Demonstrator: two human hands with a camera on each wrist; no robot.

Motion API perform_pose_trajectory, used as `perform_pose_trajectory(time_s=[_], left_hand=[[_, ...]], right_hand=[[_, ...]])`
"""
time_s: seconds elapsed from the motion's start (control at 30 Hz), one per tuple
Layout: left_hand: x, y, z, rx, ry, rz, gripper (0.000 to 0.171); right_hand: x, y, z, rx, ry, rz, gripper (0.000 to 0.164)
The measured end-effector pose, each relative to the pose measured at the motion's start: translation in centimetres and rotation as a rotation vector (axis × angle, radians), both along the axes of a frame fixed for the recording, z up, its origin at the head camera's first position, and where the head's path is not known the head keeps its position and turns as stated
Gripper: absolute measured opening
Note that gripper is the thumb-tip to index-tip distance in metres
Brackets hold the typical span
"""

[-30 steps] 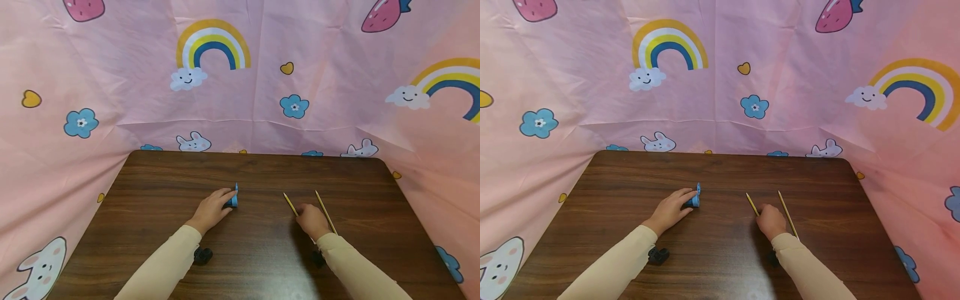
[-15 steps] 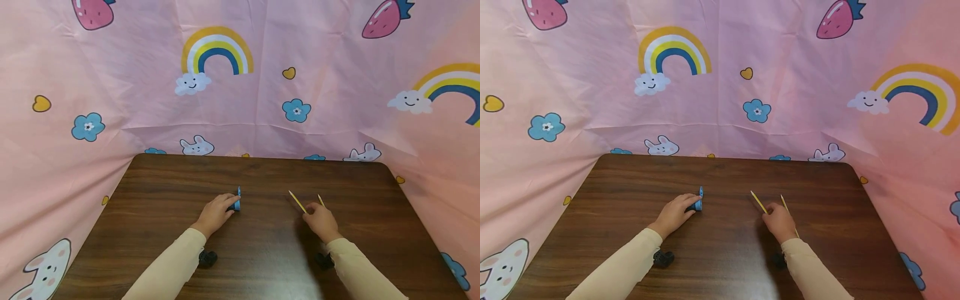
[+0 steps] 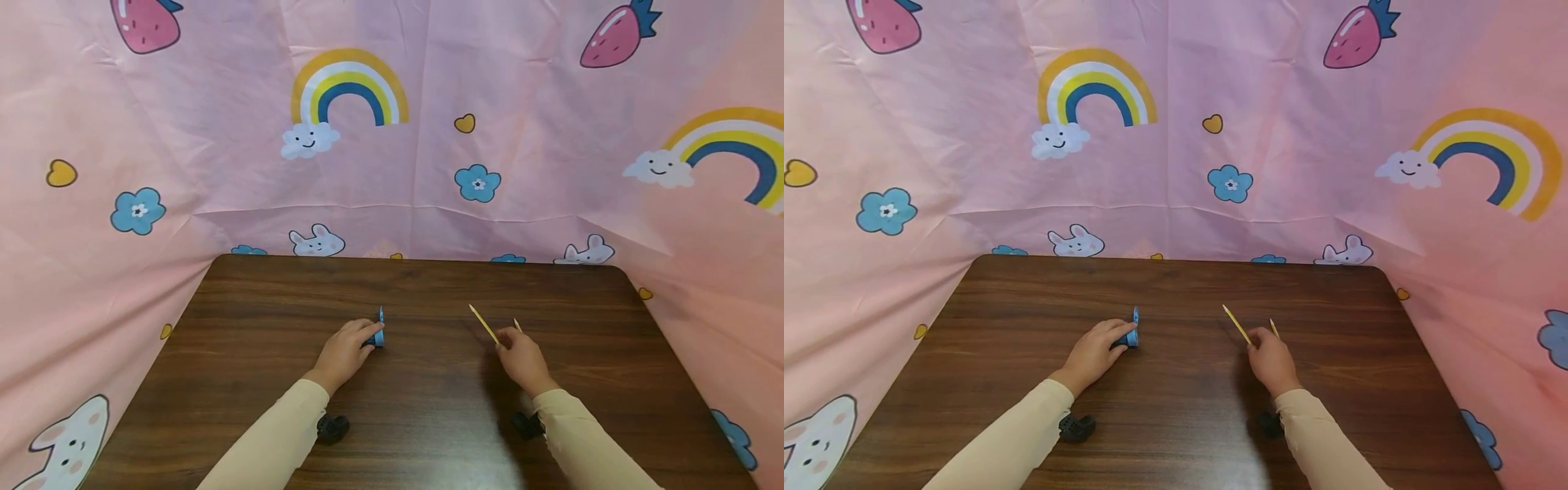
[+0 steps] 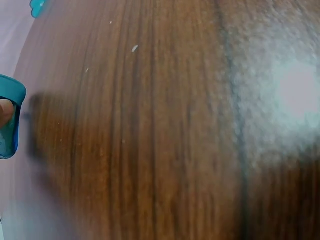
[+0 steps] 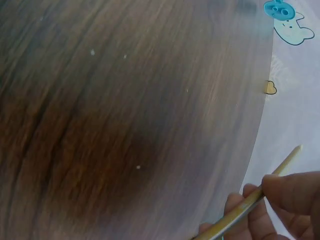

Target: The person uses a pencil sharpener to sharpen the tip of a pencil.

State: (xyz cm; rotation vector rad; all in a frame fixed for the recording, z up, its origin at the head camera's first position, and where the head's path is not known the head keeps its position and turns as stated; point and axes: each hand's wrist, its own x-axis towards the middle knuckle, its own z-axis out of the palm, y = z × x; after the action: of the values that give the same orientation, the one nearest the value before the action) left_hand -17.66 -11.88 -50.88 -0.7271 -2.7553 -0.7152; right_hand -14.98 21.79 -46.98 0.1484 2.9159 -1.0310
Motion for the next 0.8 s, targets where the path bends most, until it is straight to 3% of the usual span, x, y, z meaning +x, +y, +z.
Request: perform_pose_trajectory(time_s=[0.23,0.47,0.7,0.8], left_hand=[[0.4,-0.6,0.3,0.023,0.026,0.035,0.052],[1.1,-0.8,1.6,0.090,0.037,0.020,0.052],[1.9,-1.0,2.6,0.126,0.056,0.019,0.051],[2.2,-1.1,3.1,0.132,0.048,0.019,0.051]], right_hand=[[0.2,0.0,0.1,0.011,0.049,0.044,0.022],[0.5,-0.1,0.5,0.049,0.121,0.086,0.022],[1.1,-0.6,0.9,0.094,0.315,0.159,0.020],[1.3,-0.8,1.1,0.111,0.353,0.181,0.020]])
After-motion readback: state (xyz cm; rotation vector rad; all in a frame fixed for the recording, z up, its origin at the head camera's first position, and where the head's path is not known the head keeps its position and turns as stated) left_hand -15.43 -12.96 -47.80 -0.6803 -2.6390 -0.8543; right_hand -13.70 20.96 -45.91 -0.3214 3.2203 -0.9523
